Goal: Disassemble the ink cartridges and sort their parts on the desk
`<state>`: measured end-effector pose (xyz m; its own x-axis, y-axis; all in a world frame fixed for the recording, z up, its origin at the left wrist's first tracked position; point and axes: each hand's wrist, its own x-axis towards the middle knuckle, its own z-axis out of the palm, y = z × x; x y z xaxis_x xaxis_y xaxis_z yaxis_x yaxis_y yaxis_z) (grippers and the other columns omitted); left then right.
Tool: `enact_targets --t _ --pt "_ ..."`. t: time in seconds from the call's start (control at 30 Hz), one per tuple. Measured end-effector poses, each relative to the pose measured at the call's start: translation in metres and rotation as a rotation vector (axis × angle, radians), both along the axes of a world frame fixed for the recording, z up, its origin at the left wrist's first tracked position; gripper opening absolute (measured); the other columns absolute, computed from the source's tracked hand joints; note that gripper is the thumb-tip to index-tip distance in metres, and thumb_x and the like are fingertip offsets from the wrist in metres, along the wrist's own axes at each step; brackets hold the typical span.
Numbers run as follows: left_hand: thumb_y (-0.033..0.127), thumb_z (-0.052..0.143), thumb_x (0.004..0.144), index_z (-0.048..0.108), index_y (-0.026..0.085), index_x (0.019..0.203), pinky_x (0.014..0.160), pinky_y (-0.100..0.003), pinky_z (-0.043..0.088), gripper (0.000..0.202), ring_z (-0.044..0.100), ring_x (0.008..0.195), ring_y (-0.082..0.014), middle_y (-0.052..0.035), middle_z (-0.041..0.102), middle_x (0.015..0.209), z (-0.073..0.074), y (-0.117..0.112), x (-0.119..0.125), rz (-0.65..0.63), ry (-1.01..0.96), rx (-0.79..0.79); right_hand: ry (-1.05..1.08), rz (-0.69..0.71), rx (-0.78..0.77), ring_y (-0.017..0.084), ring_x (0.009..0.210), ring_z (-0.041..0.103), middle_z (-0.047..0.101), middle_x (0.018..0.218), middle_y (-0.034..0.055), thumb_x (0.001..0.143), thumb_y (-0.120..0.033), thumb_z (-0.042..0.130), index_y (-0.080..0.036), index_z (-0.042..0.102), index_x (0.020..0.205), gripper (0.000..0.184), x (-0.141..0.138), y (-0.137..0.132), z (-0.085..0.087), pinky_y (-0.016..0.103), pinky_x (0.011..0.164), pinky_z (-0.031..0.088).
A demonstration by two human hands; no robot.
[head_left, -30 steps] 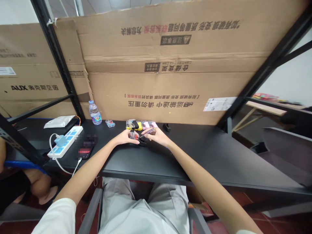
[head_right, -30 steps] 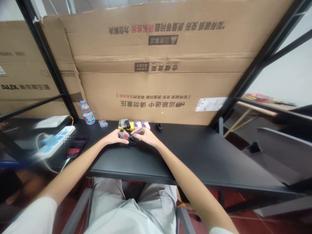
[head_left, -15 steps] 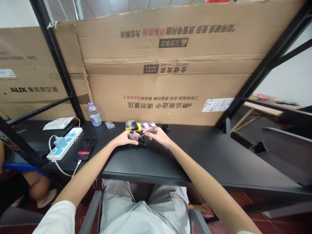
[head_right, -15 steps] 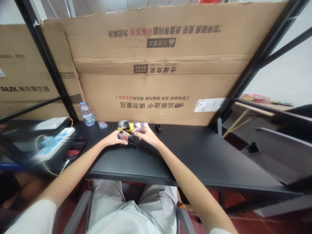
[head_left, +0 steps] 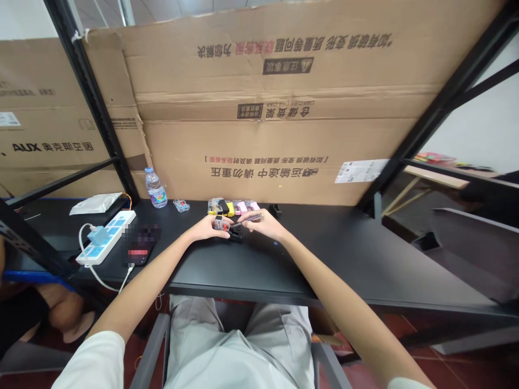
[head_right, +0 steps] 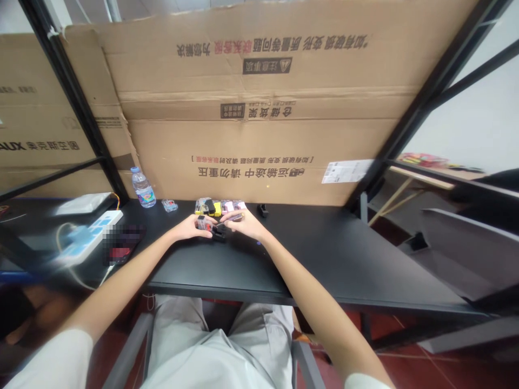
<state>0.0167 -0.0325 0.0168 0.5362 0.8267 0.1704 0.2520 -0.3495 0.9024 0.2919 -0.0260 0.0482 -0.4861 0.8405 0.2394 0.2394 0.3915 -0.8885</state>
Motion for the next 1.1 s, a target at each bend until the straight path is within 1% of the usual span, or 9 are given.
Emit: enact_targets --t 0.13,0.3,0.4,0.47,0.6,0.73,0.9,1.0,1.1 --pt "0.042 0.095 0.073 0.076 0.016 0.128 0.096 -0.035 0.055 0.063 0.075 0.098 -0.0226 -0.0103 0.080 0.112 0.001 -0.001 0.000 0.011 0.020 0.004 -0.019 -0.013 0.019 0.015 0.056 0.060 0.073 0.067 0.0026 0.079 -0.031 0.078 -0.018 0.088 0.095 0.023 -0.001 -0.003 0.003 0.029 0.059 0.055" --pt "0.041 0.094 0.074 0.077 0.016 0.123 0.099 -0.036 0.055 0.058 0.075 0.100 -0.0226 -0.0102 0.080 0.113 0.000 -0.002 0.003 0.004 -0.001 0.015 -0.016 -0.029 0.053 0.015 0.056 0.060 0.073 0.068 0.0029 0.079 -0.033 0.079 -0.017 0.086 0.092 0.021 -0.003 -0.004 0.002 0.029 0.058 0.053" --pt "0.040 0.094 0.074 0.076 0.015 0.123 0.101 -0.038 0.055 0.057 0.075 0.101 -0.0232 -0.0106 0.080 0.112 -0.002 -0.002 0.006 0.009 -0.029 -0.003 0.022 -0.054 0.086 0.016 0.057 0.061 0.071 0.064 0.0029 0.084 -0.047 0.080 -0.017 0.083 0.090 0.031 -0.005 -0.003 -0.001 0.030 0.060 0.053" --pt "0.038 0.095 0.074 0.074 0.014 0.125 0.105 -0.040 0.054 0.060 0.076 0.105 -0.0244 -0.0126 0.080 0.116 -0.004 -0.001 0.007 0.010 -0.076 -0.014 0.038 -0.061 0.102 0.017 0.059 0.062 0.069 0.063 0.0029 0.089 -0.058 0.075 -0.017 0.081 0.091 0.042 -0.008 -0.002 -0.004 0.030 0.062 0.053" --pt "0.033 0.098 0.070 0.064 0.014 0.139 0.107 -0.043 0.053 0.078 0.075 0.111 -0.0257 -0.0167 0.078 0.123 -0.006 -0.002 0.009 0.004 -0.202 -0.039 -0.007 -0.028 0.154 0.018 0.061 0.061 0.066 0.062 0.0027 0.097 -0.068 0.063 -0.019 0.073 0.079 0.053 -0.012 0.001 -0.008 0.031 0.066 0.052" --pt "0.030 0.100 0.066 0.064 0.016 0.135 0.101 -0.041 0.056 0.079 0.076 0.101 -0.0219 -0.0118 0.079 0.113 -0.008 -0.002 0.011 0.030 -0.220 -0.077 -0.062 -0.039 0.217 0.018 0.064 0.061 0.064 0.063 0.0030 0.101 -0.069 0.054 -0.021 0.063 0.067 0.061 -0.013 0.003 -0.009 0.031 0.070 0.051" --pt "0.030 0.101 0.063 0.069 0.014 0.127 0.099 -0.040 0.056 0.074 0.076 0.096 -0.0213 -0.0101 0.079 0.107 -0.011 0.000 0.012 0.023 -0.216 -0.114 -0.137 -0.034 0.221 0.018 0.063 0.061 0.066 0.063 0.0048 0.103 -0.071 0.049 -0.021 0.061 0.064 0.065 -0.016 0.009 -0.005 0.031 0.067 0.050" --pt "0.031 0.101 0.063 0.070 0.014 0.126 0.099 -0.040 0.056 0.072 0.076 0.096 -0.0220 -0.0107 0.079 0.108 -0.012 0.001 0.012 0.011 -0.216 -0.113 -0.152 -0.046 0.244 0.016 0.056 0.058 0.065 0.057 0.0045 0.102 -0.071 0.050 -0.021 0.059 0.057 0.068 -0.021 0.011 -0.003 0.030 0.063 0.048" --pt "0.032 0.100 0.066 0.071 0.015 0.125 0.099 -0.040 0.056 0.068 0.076 0.097 -0.0224 -0.0106 0.079 0.108 -0.013 0.001 0.012 0.004 -0.204 -0.083 -0.111 -0.112 0.260 0.014 0.047 0.053 0.060 0.049 0.0025 0.097 -0.072 0.058 -0.021 0.056 0.053 0.067 -0.028 0.008 -0.005 0.029 0.057 0.044"
